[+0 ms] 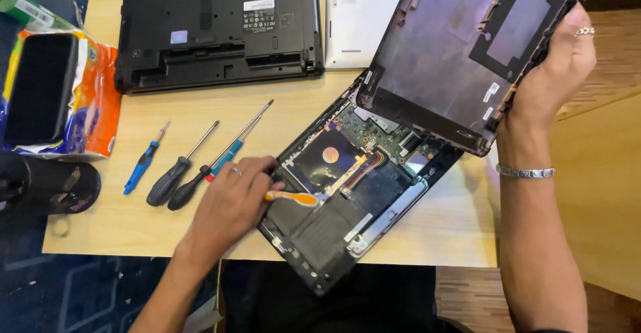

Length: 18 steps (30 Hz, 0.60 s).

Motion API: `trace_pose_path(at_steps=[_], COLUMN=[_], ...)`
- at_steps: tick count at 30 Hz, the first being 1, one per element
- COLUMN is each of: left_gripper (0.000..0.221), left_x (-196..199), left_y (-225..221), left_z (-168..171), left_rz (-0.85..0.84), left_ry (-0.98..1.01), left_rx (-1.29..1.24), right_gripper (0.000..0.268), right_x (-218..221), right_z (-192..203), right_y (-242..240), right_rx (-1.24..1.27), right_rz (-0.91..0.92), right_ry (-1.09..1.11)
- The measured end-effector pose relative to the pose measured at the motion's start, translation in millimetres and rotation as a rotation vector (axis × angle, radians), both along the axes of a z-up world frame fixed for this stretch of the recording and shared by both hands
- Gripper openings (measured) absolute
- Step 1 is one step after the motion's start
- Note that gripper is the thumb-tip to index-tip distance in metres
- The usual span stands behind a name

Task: Cleaning the internal chassis and components of a disassembled laptop using a toothbrush to remove dust.

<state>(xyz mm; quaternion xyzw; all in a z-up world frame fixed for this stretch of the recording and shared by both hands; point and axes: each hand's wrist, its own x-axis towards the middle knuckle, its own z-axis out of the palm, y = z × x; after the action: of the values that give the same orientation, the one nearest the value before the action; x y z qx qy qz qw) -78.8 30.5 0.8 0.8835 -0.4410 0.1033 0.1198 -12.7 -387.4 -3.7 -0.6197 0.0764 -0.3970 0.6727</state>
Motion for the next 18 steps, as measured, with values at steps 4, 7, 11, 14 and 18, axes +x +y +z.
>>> trace_pose_path(at_steps=[4,7,11,14,18], left_gripper=[0.023,0.059,0.055,0.054,0.051], left_x=[9,-14,-19,-8,22], left_y=[-17,-52,-73,-75,-81], left_z=[7,-3,-9,-11,-10], left_rz=[0.173,0.585,0.5,0.366,0.149], left_ry=[-0.391,0.081,-0.067,-0.137,-0.089], left_rx=[0.152,-0.115,-0.07,-0.067,-0.106], right_gripper=[0.05,0.052,0.052,0.046,0.054], right_x=[4,3,0,-2,-1], right_z=[-5,-6,1,3,0], right_y=[0,3,14,18,14], right_rx=[-0.177,-0.327,-0.301,-0.217,-0.301], right_rz=[-0.046,-0.041,0.003,0.046,0.042], right_ry=[-0.021,-0.057,-0.027,-0.019,-0.041])
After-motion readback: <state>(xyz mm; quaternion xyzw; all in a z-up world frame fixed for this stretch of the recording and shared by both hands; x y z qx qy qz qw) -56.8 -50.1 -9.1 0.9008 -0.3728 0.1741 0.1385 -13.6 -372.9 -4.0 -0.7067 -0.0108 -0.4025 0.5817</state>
